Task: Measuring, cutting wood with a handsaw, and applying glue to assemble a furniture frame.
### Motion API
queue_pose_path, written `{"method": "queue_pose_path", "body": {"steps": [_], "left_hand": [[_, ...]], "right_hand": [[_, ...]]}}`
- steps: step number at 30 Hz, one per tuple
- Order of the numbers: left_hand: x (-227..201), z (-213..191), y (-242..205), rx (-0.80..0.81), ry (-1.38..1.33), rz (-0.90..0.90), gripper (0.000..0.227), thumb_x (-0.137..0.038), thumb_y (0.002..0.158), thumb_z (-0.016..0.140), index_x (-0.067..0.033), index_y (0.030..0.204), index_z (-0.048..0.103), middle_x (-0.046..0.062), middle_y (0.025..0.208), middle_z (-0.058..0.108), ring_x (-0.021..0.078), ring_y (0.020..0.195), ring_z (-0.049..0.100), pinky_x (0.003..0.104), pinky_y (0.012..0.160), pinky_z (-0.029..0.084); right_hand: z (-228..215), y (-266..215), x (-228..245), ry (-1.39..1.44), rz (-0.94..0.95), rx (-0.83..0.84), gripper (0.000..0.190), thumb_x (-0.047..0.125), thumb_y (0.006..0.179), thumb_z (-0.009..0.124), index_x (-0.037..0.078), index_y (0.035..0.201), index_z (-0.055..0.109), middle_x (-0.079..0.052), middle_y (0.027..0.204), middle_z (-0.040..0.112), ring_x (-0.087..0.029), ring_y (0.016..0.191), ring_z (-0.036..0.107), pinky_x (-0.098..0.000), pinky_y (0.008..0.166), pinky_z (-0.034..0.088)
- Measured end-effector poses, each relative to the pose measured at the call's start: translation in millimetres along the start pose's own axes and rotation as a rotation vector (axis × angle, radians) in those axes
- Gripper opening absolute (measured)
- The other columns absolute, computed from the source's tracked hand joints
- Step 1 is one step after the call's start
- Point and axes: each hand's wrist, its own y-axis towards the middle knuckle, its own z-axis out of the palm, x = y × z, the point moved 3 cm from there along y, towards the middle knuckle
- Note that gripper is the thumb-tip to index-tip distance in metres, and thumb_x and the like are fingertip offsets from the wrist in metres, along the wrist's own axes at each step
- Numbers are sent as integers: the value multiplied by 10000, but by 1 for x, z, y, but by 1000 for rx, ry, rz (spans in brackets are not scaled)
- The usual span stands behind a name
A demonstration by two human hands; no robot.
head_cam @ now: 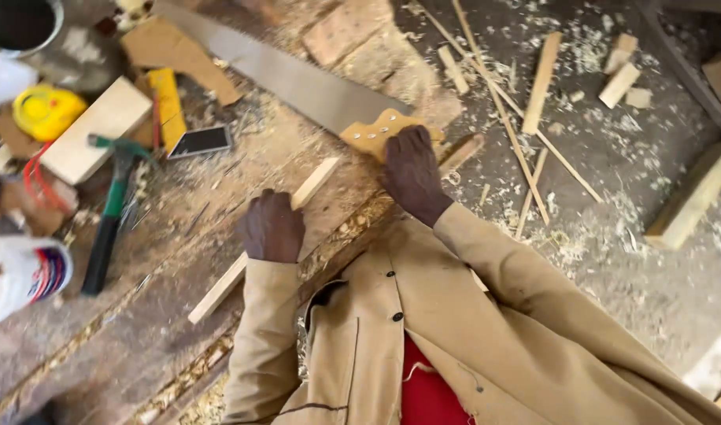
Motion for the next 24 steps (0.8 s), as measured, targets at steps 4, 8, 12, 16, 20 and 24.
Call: {"method": "queue_pose_path", "body": {"steps": [4,8,12,16,20,24], "left_hand": [[-10,-3,17,111,14,-55,176,-219,842,812,-57,872,750,155,890,706,325,778,686,481,691,537],[-14,29,64,218,16,58,170,-213,925,730,-44,921,739,119,834,696,238,640,655,406,569,534],[-43,48,153,202,-1,205,326,-308,1010,644,10,1075,682,165,1010,652,253,841,616,405,730,542],[-75,83,240,-97,168,558,406,-155,807,784,-45,1174,651,248,1357,529,426,1324,462,542,1102,424],[-92,79,270,-171,8,647,718,-215,753,835,-63,1394,549,316,1350,495,506,1276,410,747,959,342],[-94,104,287,-93,-24,641,714,-108,819,764,-173,1479,501,315,1476,399,560,1359,338,756,1066,295]], "right_hand": [[-41,-5,-14,286,41,-114,337,62,731,864,55,929,591,-139,931,607,-312,920,602,-475,923,449],[-67,-62,-52,310,197,-253,237,-18,798,810,13,944,625,-113,912,640,-194,756,620,-336,663,559],[-95,-89,-31,429,559,-305,190,54,959,760,7,1048,600,-101,881,680,-108,605,592,-270,503,497],[-114,-62,36,760,458,-560,274,189,1045,666,32,1243,559,-115,995,661,-141,806,657,-304,693,611],[-87,-84,52,728,734,-810,265,237,1083,639,-1,1183,583,-58,798,580,-101,620,564,-317,564,540],[-79,-73,75,745,774,-852,303,272,1113,534,-14,1210,541,-28,725,537,-82,558,515,-308,516,517]]}}
